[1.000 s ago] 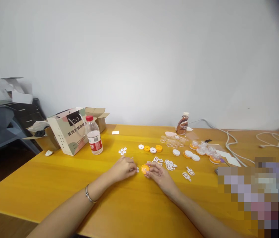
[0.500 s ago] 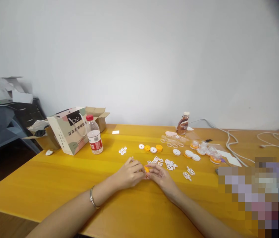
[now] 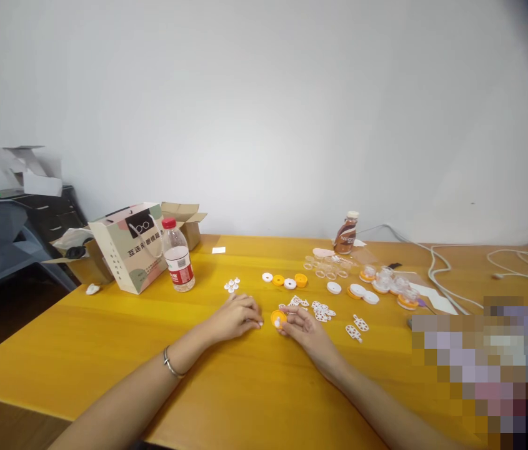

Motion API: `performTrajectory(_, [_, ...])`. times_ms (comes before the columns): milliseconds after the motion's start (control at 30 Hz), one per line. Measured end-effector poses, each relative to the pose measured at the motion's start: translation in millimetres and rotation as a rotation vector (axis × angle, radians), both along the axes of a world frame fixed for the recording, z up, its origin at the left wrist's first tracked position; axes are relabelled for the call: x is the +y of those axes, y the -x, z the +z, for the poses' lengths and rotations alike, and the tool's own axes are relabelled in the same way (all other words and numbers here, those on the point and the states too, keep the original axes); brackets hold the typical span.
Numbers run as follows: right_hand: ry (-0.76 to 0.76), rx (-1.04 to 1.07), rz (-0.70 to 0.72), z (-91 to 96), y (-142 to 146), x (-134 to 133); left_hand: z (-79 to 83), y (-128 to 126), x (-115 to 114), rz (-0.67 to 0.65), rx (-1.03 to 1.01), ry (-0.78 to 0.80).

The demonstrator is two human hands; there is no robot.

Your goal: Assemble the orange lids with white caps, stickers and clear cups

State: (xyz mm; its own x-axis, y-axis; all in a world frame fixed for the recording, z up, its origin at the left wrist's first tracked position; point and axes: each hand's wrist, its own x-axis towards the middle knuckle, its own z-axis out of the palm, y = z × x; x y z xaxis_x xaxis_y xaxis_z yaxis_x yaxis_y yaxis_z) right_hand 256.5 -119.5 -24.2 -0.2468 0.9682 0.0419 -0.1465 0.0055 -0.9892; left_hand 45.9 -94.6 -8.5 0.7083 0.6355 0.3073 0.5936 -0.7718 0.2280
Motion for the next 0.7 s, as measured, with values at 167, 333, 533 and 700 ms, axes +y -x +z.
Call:
performTrajectory(167, [-0.005,-0.01,-0.008,-0.8,1.2,-0.3,-3.4,-3.1,-1.3,-0.009,0.023,-0.058])
performTrajectory(333, [0.007,0.003,0.002,0.0,0.8,0.0,-3.9,-7.2,-2.1,-0.044,0.119,-0.203])
performTrajectory(533, [0.041,0.022,0.02,2.0,0.5,-2.4,-10.7,-10.3,1.2,-0.006,0.129,-0.333])
performTrajectory(700, [0.072,-0.014,0.042,-4.3,-0.1,1.8,-13.9,-9.1,1.3,0.054,-0.134,-0.104])
